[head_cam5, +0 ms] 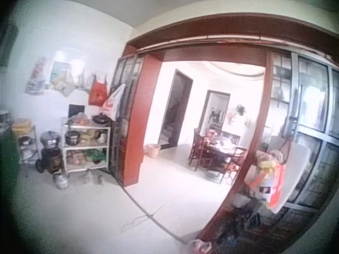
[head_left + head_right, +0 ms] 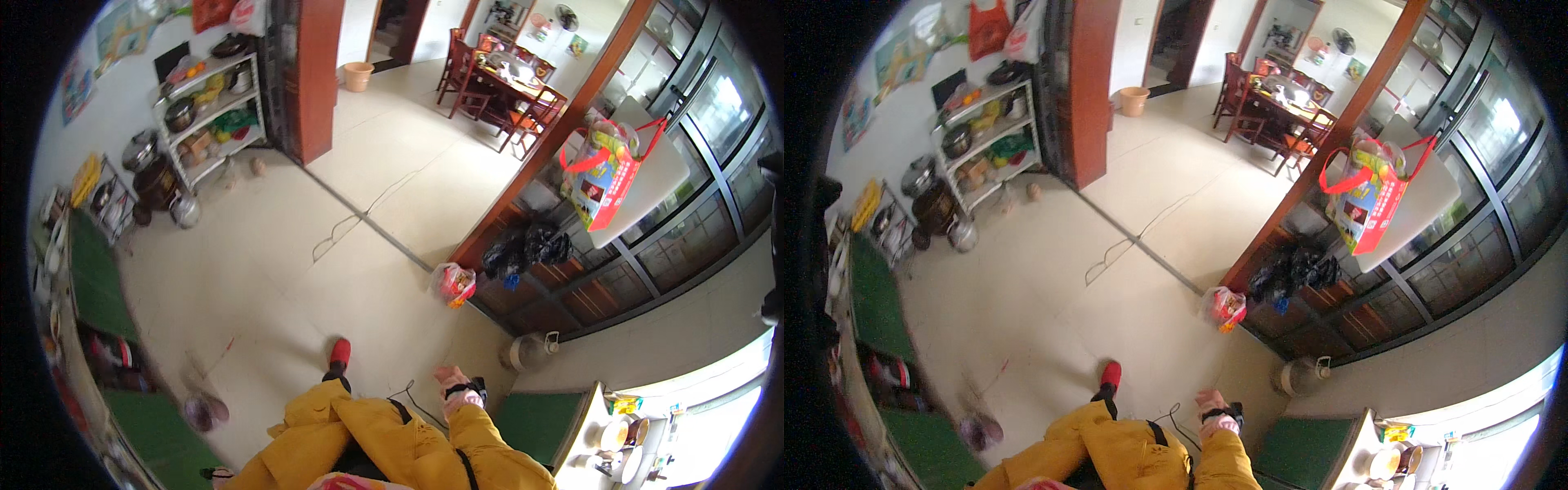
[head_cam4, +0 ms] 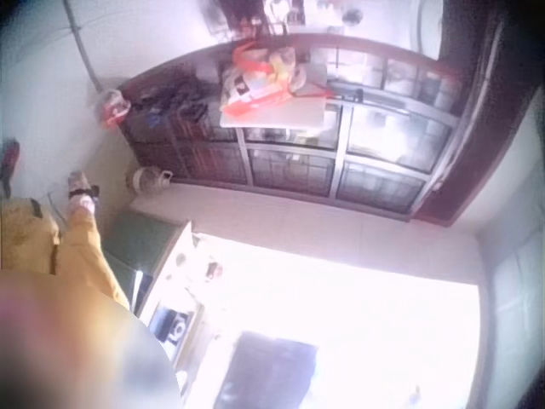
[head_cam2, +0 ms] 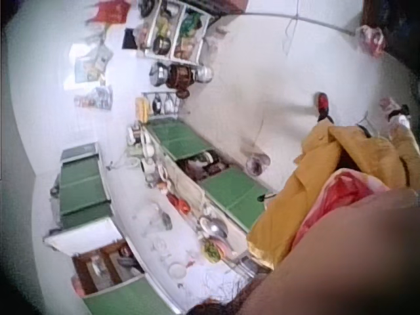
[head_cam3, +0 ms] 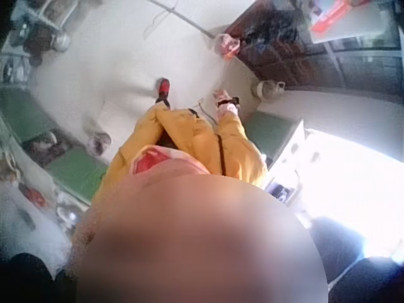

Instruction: The person washes a sausage under running water, then places it on a cutting board and slices it into rounds using a cleaver. The sliced pieces accumulate on the board.

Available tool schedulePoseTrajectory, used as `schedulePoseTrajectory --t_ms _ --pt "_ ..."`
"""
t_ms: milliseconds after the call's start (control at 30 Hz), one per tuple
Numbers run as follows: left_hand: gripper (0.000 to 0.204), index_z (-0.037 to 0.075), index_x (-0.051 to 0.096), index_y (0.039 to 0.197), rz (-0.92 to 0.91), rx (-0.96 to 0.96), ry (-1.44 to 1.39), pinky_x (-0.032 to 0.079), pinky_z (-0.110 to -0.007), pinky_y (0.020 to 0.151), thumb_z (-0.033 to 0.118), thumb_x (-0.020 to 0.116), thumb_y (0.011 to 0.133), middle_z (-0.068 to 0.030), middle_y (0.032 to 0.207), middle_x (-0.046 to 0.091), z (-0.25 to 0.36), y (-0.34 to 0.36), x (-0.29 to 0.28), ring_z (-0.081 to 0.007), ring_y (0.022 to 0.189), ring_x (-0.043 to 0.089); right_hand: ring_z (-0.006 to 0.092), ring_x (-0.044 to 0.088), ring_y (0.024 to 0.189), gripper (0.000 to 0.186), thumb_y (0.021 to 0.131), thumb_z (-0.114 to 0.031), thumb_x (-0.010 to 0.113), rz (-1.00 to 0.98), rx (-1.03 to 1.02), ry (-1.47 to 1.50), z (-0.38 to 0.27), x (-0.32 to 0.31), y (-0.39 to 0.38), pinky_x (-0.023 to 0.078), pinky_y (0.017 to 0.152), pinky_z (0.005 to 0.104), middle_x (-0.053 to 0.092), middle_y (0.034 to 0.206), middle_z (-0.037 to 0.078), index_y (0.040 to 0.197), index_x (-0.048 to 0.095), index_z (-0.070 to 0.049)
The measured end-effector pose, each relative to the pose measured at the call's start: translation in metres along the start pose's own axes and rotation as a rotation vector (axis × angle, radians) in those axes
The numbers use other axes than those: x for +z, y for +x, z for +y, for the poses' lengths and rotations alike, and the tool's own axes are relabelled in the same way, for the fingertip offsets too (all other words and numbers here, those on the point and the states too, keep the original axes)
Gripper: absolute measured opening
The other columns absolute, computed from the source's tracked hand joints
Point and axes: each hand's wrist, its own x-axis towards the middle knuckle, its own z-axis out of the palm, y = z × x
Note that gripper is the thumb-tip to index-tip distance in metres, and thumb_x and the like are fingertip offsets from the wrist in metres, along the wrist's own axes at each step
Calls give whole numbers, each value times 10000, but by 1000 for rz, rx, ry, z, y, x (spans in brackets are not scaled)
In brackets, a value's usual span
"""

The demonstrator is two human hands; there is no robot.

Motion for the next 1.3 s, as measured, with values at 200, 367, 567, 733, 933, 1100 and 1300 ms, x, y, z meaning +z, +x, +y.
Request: schedulePoseTrajectory --t_ms 200,367,567,733,933,1100,1300 --pt "403 24 594 1141 45 96 144 454 -507 891 208 663 789 -239 1091 611 137 164 -139 -432 1038 557 364 624 730 121 750 -166 686 174 599 524 -9 -61 3 509 671 452 665 787 144 738 673 -46" --pt "413 11 595 1128 281 378 73 448 -510 904 198 677 769 -243 1086 610 379 304 -261 -436 1043 551 343 635 812 135 780 -183 664 213 952 877 -14 -92 25 520 718 448 672 871 135 810 680 -53" --pt "373 9 618 1071 497 887 -213 446 -514 908 187 686 749 -237 1048 622 710 379 -300 -434 1025 556 318 647 911 172 815 -204 638 42 994 858 -15 -146 118 532 774 443 681 972 123 895 689 -60" --pt "392 55 653 1074 318 952 92 446 -497 931 267 705 748 -220 1065 633 833 426 -305 -397 1068 560 297 658 993 211 845 -221 617 5 618 472 25 -270 269 542 821 439 689 1057 113 967 696 -67" --pt "116 83 577 890 869 1217 1889 483 -373 731 180 546 835 -79 862 583 778 463 -376 -218 839 580 258 703 855 349 903 -230 622 484 710 847 122 -472 517 561 737 373 706 1020 121 1219 651 -86" --pt "288 59 645 1033 -132 684 839 551 -374 767 190 477 839 -179 1134 660 868 517 -435 -270 951 678 167 688 728 332 900 -262 642 673 621 997 213 -549 663 530 608 312 721 896 103 1173 674 -74" --pt "123 111 633 860 376 1026 1111 471 -360 599 183 534 864 -86 817 584 1138 624 -544 -241 706 595 318 640 1103 335 896 -276 575 277 1238 1154 260 -609 713 490 943 388 685 1153 153 1160 698 -111"
